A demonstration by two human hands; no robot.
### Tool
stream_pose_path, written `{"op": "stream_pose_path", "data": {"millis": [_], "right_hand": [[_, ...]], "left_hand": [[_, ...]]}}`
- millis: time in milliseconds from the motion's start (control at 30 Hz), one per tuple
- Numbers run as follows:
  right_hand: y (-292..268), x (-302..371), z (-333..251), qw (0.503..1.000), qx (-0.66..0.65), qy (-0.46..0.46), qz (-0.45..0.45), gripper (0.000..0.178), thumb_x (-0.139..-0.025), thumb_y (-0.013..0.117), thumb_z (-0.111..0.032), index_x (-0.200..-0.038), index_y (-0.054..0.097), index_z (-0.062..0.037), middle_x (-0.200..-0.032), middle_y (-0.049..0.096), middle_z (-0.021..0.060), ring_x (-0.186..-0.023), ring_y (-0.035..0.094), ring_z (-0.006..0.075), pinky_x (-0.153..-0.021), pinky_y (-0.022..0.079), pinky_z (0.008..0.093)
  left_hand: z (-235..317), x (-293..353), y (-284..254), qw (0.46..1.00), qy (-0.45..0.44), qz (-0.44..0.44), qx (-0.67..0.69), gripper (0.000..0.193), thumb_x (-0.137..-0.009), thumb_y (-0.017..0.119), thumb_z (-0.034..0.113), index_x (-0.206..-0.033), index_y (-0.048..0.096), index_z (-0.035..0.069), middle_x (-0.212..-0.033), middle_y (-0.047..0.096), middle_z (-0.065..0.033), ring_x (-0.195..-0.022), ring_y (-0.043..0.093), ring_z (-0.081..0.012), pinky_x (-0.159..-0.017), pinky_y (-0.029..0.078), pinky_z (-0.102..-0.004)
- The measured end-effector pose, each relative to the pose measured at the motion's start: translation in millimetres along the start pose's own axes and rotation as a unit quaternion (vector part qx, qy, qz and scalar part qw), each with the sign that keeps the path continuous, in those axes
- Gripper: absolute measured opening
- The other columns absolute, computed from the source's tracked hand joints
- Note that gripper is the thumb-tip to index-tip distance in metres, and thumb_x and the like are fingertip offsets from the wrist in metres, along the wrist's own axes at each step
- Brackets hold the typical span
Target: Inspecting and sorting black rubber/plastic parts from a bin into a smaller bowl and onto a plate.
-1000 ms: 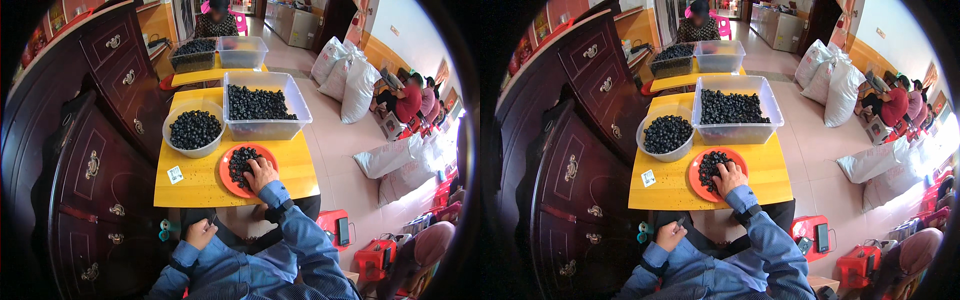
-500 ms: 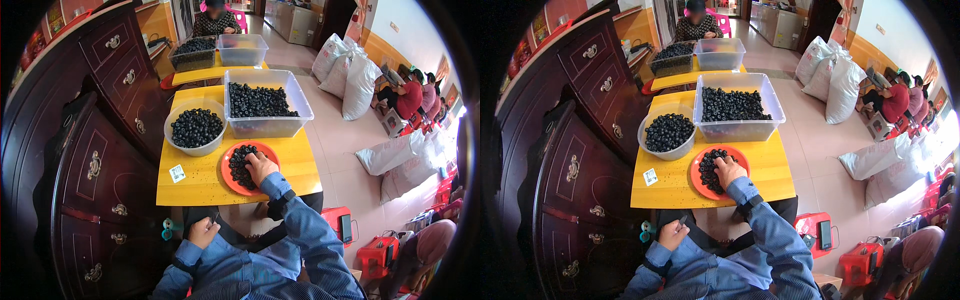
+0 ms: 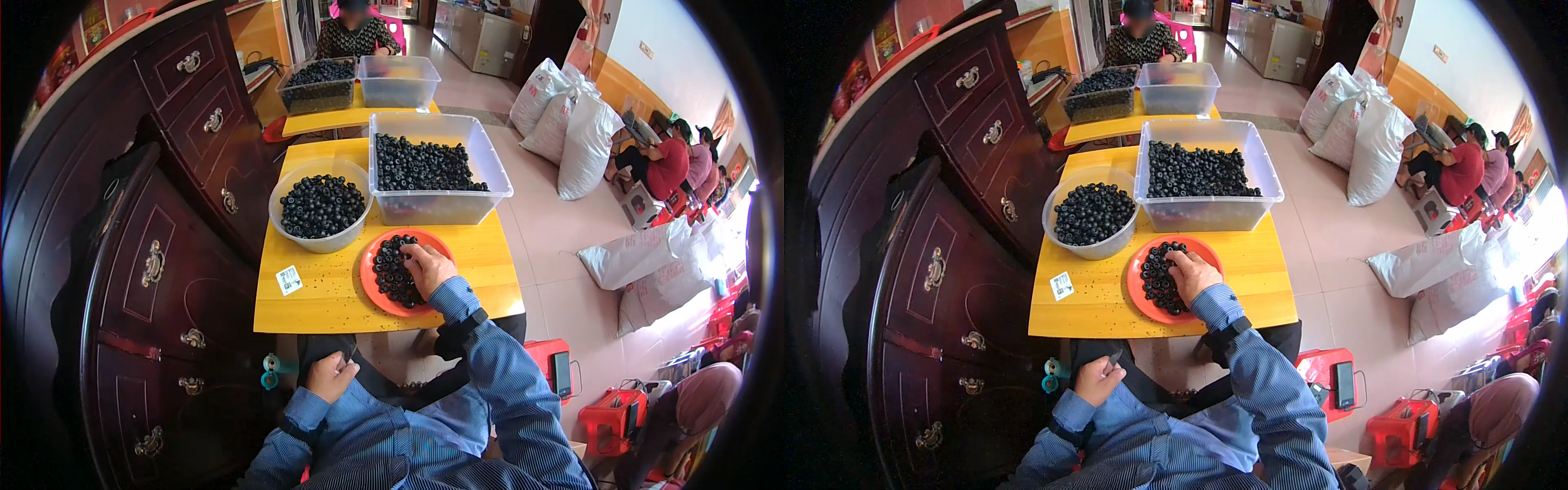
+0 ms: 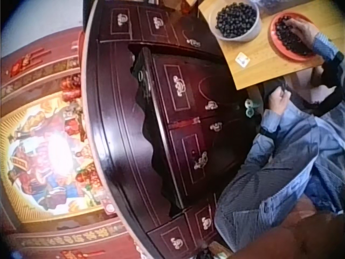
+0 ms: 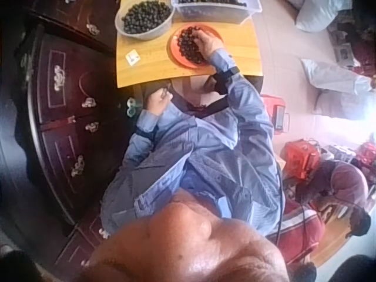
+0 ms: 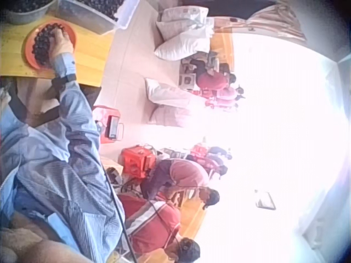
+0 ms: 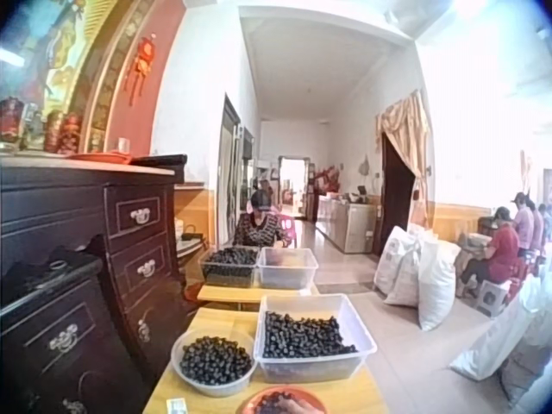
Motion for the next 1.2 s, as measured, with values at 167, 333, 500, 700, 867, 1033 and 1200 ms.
{"op": "stream_pose_path", "data": {"millis": [167,333,500,700,867,1033,1200], "right_hand": [[6,-2,19,0.984,-0.17,0.056,0.016,0.025,-0.095,0.059,-0.017,-0.117,0.06,-0.0067,-0.089,0.064,0.0089,-0.077,0.065,0.0169,-0.064,0.054,0.0304],[8,19,35,0.512,-0.828,0.207,-0.096,0.028,-0.101,0.051,-0.027,-0.113,0.061,-0.0043,-0.094,0.063,0.0038,-0.071,0.058,0.0112,-0.058,0.05,0.0223],[5,48,15,0.336,-0.87,0.36,0.008,0.032,-0.102,0.049,-0.031,-0.107,0.06,-0.0017,-0.104,0.063,0.0132,-0.09,0.064,0.0229,-0.069,0.055,0.0291],[-2,70,-8,0.314,-0.893,0.321,0.005,0.034,-0.102,0.047,-0.03,-0.109,0.058,0.0011,-0.121,0.058,0.0202,-0.104,0.061,0.0305,-0.086,0.054,0.0363],[-2,79,-29,0.313,-0.911,0.267,-0.025,0.037,-0.104,0.042,-0.031,-0.121,0.055,-0.0004,-0.131,0.054,0.0195,-0.12,0.055,0.0313,-0.099,0.049,0.0415],[2,87,-47,0.34,-0.894,0.291,-0.041,0.044,-0.105,0.036,-0.037,-0.123,0.055,-0.0023,-0.135,0.054,0.0176,-0.125,0.053,0.0301,-0.104,0.044,0.0446],[12,96,-58,0.334,-0.895,0.29,-0.051,0.048,-0.105,0.034,-0.036,-0.134,0.05,-0.0007,-0.137,0.052,0.0177,-0.127,0.05,0.0321,-0.109,0.04,0.0471]], "left_hand": [[-15,-1,6,1.0,0.003,-0.006,0.006,0.031,-0.083,0.07,0.024,-0.077,0.054,-0.002,-0.07,0.062,-0.018,-0.065,0.065,-0.0296,-0.06,0.049,-0.0374],[-7,0,3,1.0,-0.012,-0.012,0.012,0.03,-0.083,0.07,0.024,-0.077,0.054,-0.001,-0.068,0.06,-0.0179,-0.063,0.064,-0.0294,-0.059,0.049,-0.0377],[-1,2,0,0.999,0.012,0.006,0.029,0.029,-0.084,0.069,0.023,-0.077,0.054,-0.001,-0.065,0.058,-0.0163,-0.06,0.062,-0.0286,-0.058,0.048,-0.0367],[11,1,-3,1.0,0.021,-0.008,-0.012,0.024,-0.083,0.069,0.017,-0.077,0.054,0.001,-0.062,0.055,-0.0086,-0.058,0.057,-0.0187,-0.057,0.046,-0.0312],[84,-3,-21,0.989,0.131,0.016,0.07,0.018,-0.081,0.07,0.008,-0.078,0.055,-0.001,-0.061,0.051,-0.006,-0.055,0.048,-0.0128,-0.058,0.044,-0.0278],[150,-9,-27,0.975,0.218,0.044,0.013,0.021,-0.078,0.072,0.004,-0.096,0.061,0.0,-0.061,0.051,-0.0056,-0.052,0.05,-0.0139,-0.055,0.045,-0.0296],[161,-25,-15,0.97,0.237,0.033,-0.036,0.034,-0.082,0.071,0.009,-0.114,0.062,0.005,-0.067,0.061,-0.0082,-0.054,0.06,-0.0179,-0.054,0.05,-0.0321]]}}
Point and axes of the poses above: each hand's wrist, its own x-axis away from the middle knuckle, its own y-axis out of the palm, z = x × y, the point moved 5 cm from there along -x, towards the middle knuckle
